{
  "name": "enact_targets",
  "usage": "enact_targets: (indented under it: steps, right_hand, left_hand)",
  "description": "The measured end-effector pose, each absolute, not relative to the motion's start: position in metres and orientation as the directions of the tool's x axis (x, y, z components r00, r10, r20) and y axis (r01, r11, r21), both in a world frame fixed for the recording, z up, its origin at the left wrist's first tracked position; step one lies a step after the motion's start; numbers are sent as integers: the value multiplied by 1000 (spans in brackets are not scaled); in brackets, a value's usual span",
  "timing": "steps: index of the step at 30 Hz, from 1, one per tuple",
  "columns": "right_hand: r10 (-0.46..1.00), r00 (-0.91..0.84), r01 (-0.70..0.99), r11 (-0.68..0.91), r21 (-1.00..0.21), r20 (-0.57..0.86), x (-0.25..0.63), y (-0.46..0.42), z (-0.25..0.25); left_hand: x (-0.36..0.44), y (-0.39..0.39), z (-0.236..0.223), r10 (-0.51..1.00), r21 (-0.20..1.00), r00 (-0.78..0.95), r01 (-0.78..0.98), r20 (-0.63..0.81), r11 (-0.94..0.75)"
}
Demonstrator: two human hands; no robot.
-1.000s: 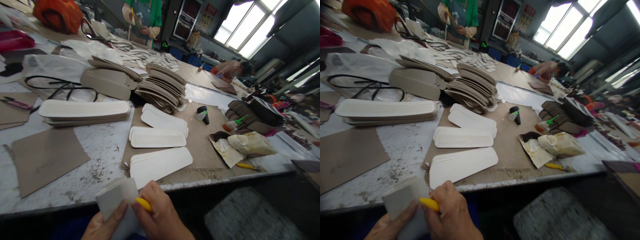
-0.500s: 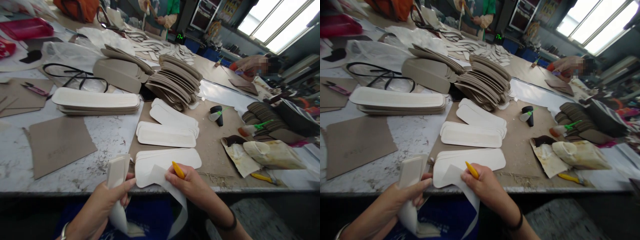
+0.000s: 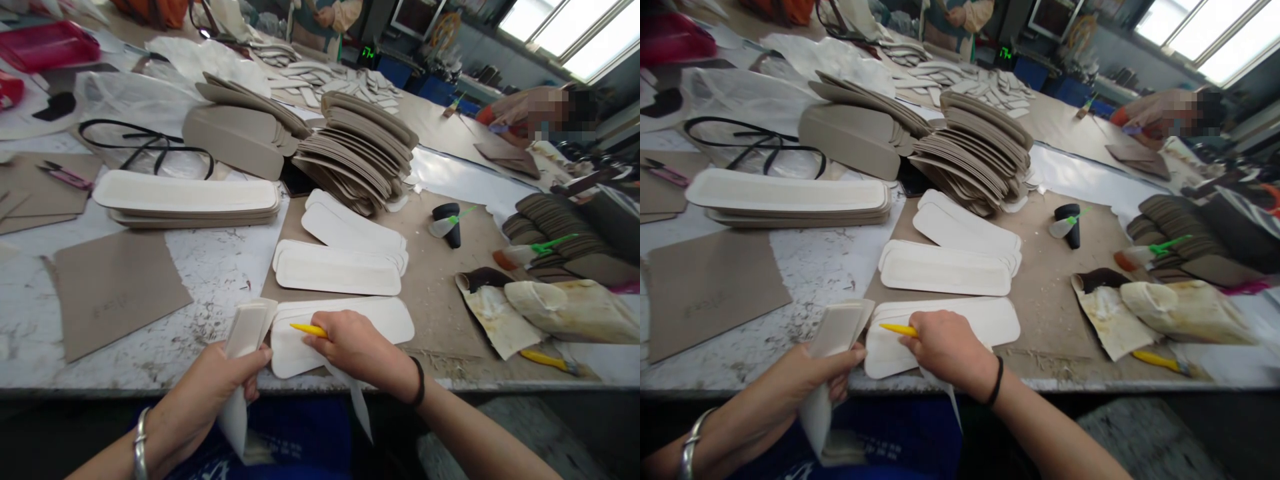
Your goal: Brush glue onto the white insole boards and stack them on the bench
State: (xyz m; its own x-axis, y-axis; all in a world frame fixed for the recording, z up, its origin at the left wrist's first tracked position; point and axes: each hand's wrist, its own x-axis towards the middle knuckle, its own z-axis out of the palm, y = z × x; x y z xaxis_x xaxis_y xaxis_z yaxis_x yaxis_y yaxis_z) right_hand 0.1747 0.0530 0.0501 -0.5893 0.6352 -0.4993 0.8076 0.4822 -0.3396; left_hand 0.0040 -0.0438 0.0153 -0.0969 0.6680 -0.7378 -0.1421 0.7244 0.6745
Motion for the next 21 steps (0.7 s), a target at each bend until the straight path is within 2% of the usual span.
enact_targets:
  steps: [11,16,21]
  right_hand:
    - [626,-618,773,595,-221,-475,171,51,50]
    - [647,-626,765,617,-183,-436,168,47,46]
    - [633,-596,785,588,-194,-493,179,45,52]
  left_hand:
    - [9,-40,5,671,689,-213,-14,-710,724]
    - [14,-38,6,668,680,-204,15,-715,733]
    - [11,-35,4,682,684,-246,94,-688,724]
